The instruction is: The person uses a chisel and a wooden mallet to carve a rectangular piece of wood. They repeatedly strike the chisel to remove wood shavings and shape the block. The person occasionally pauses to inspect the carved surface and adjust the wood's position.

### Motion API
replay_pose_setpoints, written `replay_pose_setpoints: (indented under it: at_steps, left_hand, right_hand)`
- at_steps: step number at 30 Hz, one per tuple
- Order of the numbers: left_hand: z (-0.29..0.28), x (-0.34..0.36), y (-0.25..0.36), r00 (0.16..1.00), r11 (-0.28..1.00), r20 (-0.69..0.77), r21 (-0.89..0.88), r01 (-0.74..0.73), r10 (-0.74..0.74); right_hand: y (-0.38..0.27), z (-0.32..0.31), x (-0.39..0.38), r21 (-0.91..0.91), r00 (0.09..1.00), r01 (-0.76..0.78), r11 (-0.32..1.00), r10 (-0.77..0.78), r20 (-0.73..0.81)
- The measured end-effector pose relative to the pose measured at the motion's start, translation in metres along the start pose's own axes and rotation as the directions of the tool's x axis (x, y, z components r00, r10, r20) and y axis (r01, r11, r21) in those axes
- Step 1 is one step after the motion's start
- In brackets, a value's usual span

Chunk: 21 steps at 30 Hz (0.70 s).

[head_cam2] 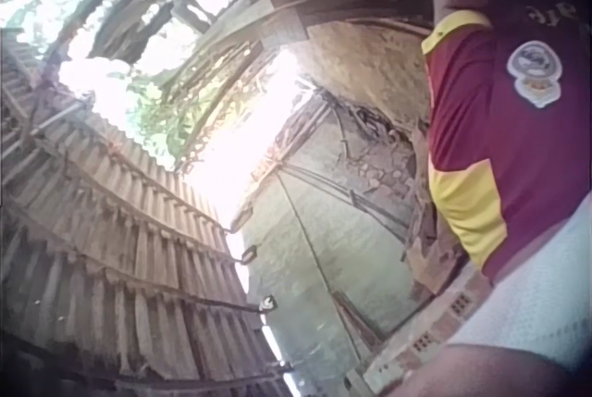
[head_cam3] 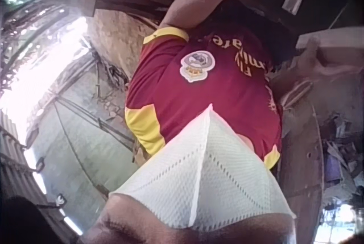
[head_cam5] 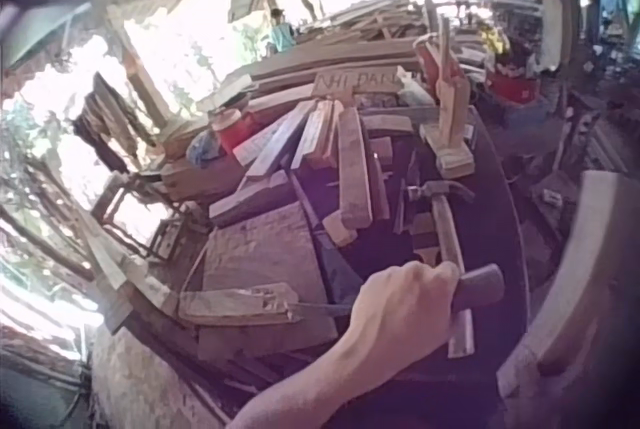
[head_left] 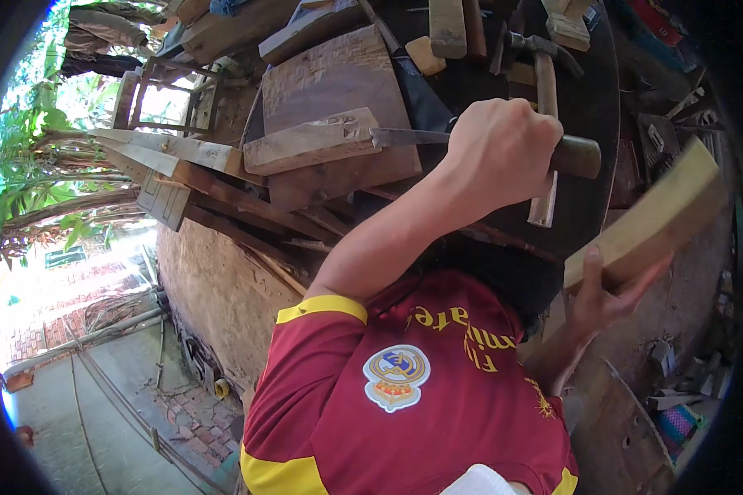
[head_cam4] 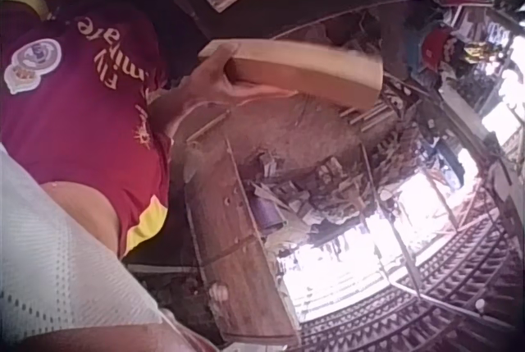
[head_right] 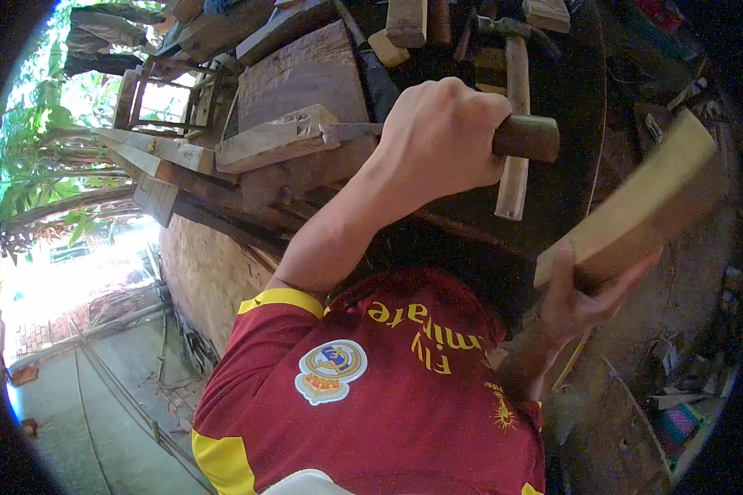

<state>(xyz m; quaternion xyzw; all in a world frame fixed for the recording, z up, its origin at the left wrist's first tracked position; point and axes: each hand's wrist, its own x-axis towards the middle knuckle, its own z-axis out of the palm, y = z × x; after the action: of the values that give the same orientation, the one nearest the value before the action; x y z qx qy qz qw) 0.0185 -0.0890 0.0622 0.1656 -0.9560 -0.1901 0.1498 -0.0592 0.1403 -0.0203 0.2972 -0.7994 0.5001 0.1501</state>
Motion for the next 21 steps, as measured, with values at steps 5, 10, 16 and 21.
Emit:
replay_pose_setpoints:
  at_steps: [5,10,16,21]
  left_hand:
    - [0.005,0.002,-0.002,1.0,1.0,0.012,0.025,0.019,-0.019]
    - [0.004,0.005,-0.003,1.0,1.0,-0.022,-0.021,-0.015,0.015]
    - [0.006,0.002,-0.003,1.0,1.0,0.019,0.02,0.003,-0.003]
    - [0.005,0.006,-0.007,0.999,1.0,0.045,0.005,-0.007,0.006]
  right_hand:
    - [0.014,-0.017,0.018,-0.049,0.99,0.087,0.995,-0.082,0.112]
    - [0.004,-0.016,0.022,0.285,0.832,-0.364,0.887,0.447,-0.328]
    - [-0.005,0.01,-0.009,-0.051,0.958,-0.194,0.98,0.178,-0.223]
    - [0.009,-0.007,-0.007,-0.033,0.994,-0.106,0.994,0.106,-0.011]
